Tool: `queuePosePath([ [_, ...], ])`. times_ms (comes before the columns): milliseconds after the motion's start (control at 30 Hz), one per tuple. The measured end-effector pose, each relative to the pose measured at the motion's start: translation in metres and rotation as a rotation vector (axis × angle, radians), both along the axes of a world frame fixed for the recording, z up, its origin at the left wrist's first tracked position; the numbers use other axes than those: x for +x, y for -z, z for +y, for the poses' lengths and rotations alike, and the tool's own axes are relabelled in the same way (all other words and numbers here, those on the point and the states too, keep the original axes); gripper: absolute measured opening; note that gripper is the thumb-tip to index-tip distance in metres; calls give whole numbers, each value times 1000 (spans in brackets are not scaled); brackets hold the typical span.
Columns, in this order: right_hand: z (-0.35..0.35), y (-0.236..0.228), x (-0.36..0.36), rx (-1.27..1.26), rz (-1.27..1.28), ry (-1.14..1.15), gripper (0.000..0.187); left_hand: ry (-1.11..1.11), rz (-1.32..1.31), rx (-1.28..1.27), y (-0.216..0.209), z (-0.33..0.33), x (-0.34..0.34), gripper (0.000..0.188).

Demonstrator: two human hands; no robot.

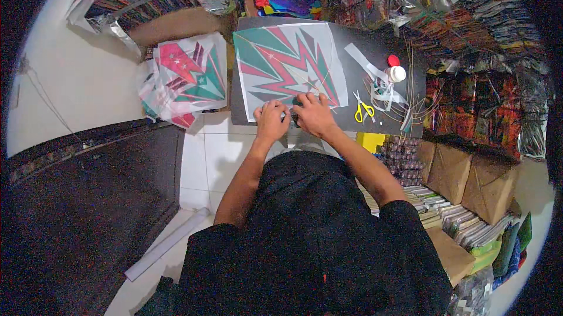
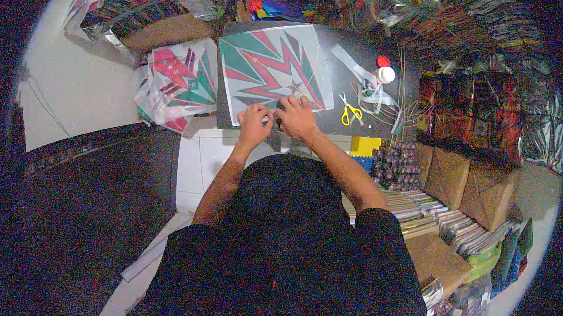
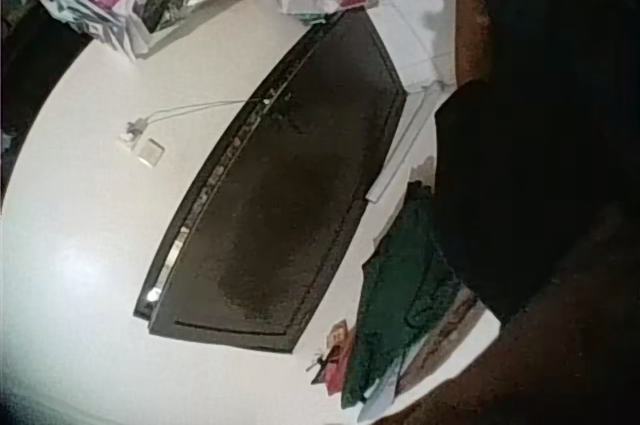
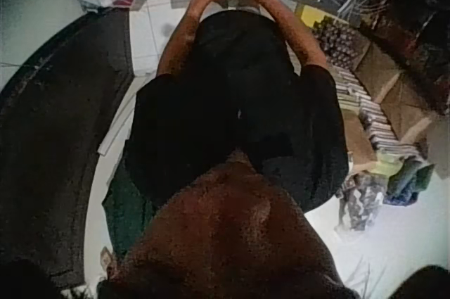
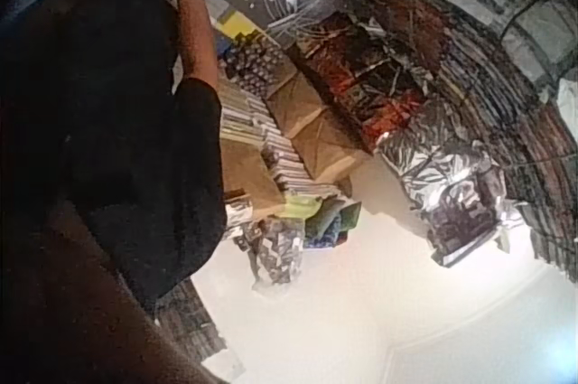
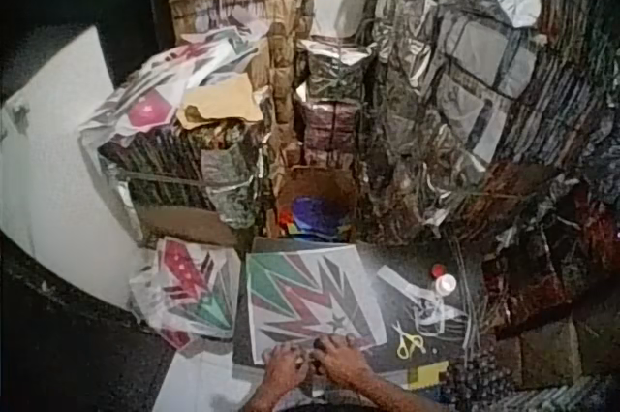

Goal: The person assembles a kite by attaching a thin wooden stick to the surface of a patterned kite sheet using white tape. They smooth the tape down with their fingers to secure the stick and then use yellow scissors to trim the excess tape.

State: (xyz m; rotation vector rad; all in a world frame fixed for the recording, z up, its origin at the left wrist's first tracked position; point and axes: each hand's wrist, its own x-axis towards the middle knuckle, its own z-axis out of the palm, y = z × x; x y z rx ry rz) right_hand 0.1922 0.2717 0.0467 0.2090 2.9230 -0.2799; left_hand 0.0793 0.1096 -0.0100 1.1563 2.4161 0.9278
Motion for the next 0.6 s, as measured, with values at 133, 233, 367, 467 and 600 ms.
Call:
queuePosePath([
  [133,2,4,2,44,35,-50,43,15,-10,-18,-1,-1,-2,11],
  [233,4,7,6,77,72,-75,43,32,59,-7,4,0,-2,14],
  [367,9,1,6,42,54,-14,42,31,42,-32,-1,0,-3,14],
  [467,9,-2,5,-2,53,53,39,38,29,-53,-5,-1,-3,15],
  [600,7,4,13,-79,148,73,33,47,-2,-56,-9,-1,-4,16],
])
